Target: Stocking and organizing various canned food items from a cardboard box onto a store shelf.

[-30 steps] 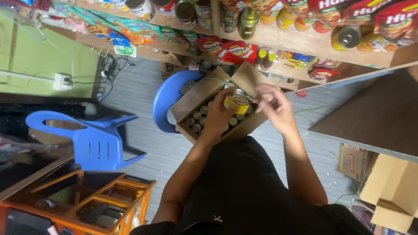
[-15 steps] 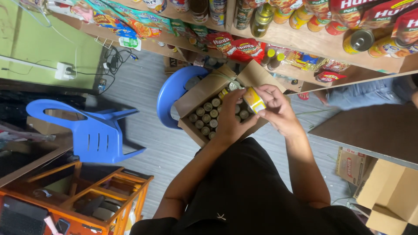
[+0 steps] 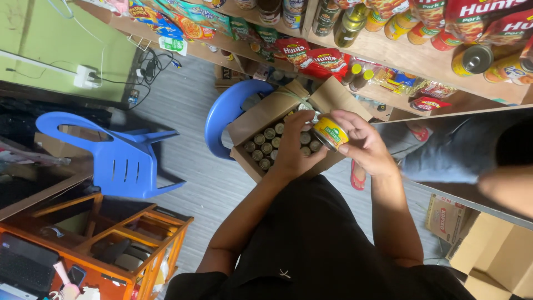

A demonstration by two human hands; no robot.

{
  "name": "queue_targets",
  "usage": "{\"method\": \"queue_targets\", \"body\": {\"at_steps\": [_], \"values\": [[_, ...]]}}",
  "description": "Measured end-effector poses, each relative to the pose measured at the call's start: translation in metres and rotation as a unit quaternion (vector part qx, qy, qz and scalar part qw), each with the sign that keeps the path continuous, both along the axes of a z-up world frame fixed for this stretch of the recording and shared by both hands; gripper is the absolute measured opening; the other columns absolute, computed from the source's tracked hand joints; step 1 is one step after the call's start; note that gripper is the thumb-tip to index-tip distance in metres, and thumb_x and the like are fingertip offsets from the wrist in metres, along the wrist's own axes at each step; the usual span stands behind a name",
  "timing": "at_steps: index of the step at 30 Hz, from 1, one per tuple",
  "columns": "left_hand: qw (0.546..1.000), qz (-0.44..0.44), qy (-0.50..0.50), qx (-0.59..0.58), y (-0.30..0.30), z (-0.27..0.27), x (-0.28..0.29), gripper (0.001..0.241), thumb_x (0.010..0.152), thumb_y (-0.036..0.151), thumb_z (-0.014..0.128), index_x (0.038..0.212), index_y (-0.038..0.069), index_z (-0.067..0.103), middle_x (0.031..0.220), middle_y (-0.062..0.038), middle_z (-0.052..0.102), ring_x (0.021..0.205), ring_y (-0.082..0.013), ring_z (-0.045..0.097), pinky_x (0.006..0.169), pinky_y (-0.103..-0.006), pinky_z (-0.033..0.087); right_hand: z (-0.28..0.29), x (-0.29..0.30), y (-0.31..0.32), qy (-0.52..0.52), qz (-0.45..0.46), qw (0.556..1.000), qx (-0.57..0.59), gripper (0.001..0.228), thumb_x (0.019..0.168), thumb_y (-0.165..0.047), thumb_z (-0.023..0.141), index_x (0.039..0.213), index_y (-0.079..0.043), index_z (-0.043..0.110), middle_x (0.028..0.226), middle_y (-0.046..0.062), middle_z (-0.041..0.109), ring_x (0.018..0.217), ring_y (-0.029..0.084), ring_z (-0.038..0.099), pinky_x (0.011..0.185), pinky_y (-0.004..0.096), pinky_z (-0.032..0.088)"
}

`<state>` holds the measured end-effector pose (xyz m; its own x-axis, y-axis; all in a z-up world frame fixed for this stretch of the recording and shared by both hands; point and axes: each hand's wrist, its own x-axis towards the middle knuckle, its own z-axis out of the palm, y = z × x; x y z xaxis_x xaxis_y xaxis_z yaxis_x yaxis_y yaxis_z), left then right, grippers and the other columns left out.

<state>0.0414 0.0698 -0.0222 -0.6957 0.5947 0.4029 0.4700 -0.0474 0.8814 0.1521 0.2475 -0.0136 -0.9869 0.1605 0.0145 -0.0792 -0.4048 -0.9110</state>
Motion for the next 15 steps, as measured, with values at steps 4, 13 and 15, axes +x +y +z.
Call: {"method": "queue_targets", "body": {"at_steps": [4,13,15], "values": [[0.999,-0.033,0.028,-0.012,-0.002,0.010,-0.008,0.076,0.077,0.006,0.086,0.142,0.007,0.047,0.144,-0.015,0.053,0.133,-0.0322,0.056,0.107,-0.0385,0.053,-0.003,-0.005,0.004,0.027,0.031,0.999,0.025,0.076,0.086,0.007,0.067,0.156,0.005,0.038,0.159,0.020,0.047,0.156,0.028,0.037,0.129,0.041,0.028],[0.999,-0.024,0.028,-0.030,0.009,0.013,-0.006,0.084,0.074,0.015,0.093,0.147,0.006,0.051,0.142,-0.014,0.061,0.131,-0.0330,0.062,0.111,-0.0405,0.052,0.014,-0.013,0.012,0.035,0.037,0.996,0.077,0.074,0.086,0.012,0.066,0.154,0.003,0.039,0.164,0.017,0.042,0.158,0.027,0.033,0.130,0.040,0.027],[0.998,-0.008,0.045,-0.034,0.015,0.008,-0.006,0.082,0.076,0.015,0.092,0.146,0.007,0.052,0.143,-0.013,0.060,0.131,-0.0326,0.061,0.111,-0.0410,0.052,0.014,-0.012,0.012,0.008,0.001,0.997,0.076,0.073,0.086,0.009,0.069,0.153,0.001,0.041,0.157,0.012,0.046,0.151,0.022,0.039,0.122,0.038,0.037]]}}
